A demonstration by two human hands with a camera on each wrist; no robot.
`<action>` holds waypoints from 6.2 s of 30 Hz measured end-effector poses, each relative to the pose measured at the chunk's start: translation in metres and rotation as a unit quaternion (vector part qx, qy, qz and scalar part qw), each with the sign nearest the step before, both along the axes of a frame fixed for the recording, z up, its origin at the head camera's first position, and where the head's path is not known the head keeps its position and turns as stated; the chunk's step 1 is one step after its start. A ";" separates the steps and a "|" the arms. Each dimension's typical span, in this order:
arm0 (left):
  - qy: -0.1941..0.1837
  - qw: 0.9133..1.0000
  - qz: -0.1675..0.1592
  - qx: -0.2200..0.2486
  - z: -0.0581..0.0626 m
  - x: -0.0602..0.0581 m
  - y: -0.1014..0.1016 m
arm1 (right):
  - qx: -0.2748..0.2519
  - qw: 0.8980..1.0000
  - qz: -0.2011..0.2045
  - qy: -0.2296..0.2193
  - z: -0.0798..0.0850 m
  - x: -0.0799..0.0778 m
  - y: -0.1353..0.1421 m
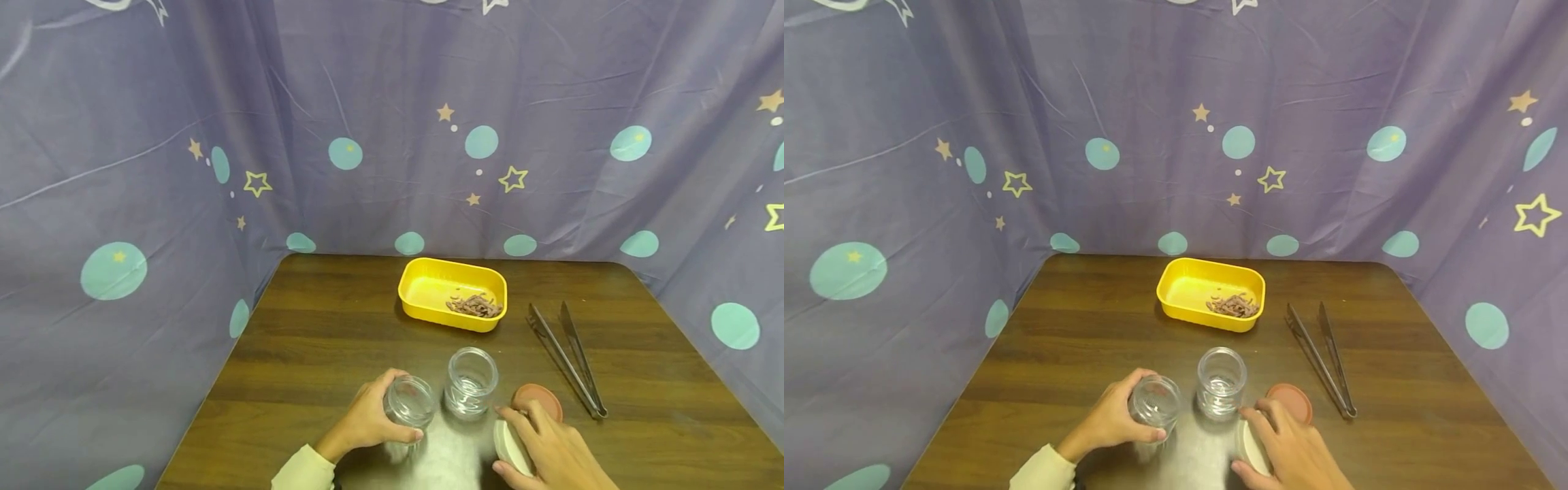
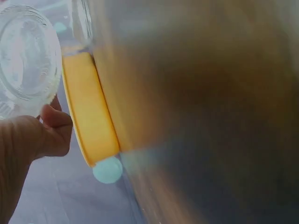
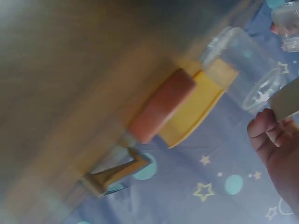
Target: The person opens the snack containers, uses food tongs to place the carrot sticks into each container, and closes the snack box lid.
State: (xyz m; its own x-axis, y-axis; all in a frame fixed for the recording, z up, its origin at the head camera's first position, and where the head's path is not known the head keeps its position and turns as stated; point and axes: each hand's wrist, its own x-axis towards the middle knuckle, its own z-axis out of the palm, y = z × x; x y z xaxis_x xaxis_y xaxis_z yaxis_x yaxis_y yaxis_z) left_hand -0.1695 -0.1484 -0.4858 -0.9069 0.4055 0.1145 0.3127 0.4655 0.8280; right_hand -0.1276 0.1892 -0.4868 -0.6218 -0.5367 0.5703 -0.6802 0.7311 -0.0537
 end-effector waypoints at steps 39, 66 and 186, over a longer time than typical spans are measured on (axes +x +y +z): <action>-0.019 0.994 0.090 -0.060 -0.010 -0.040 -0.016 | 0.158 0.973 -0.093 -0.143 -0.052 0.011 0.036; 0.006 0.992 0.092 -0.082 -0.007 -0.030 -0.039 | 0.139 0.973 -0.167 -0.078 -0.069 0.020 0.033; 0.099 0.983 0.106 -0.111 -0.008 -0.038 0.113 | 0.054 0.904 -0.239 -0.351 0.091 -0.196 0.000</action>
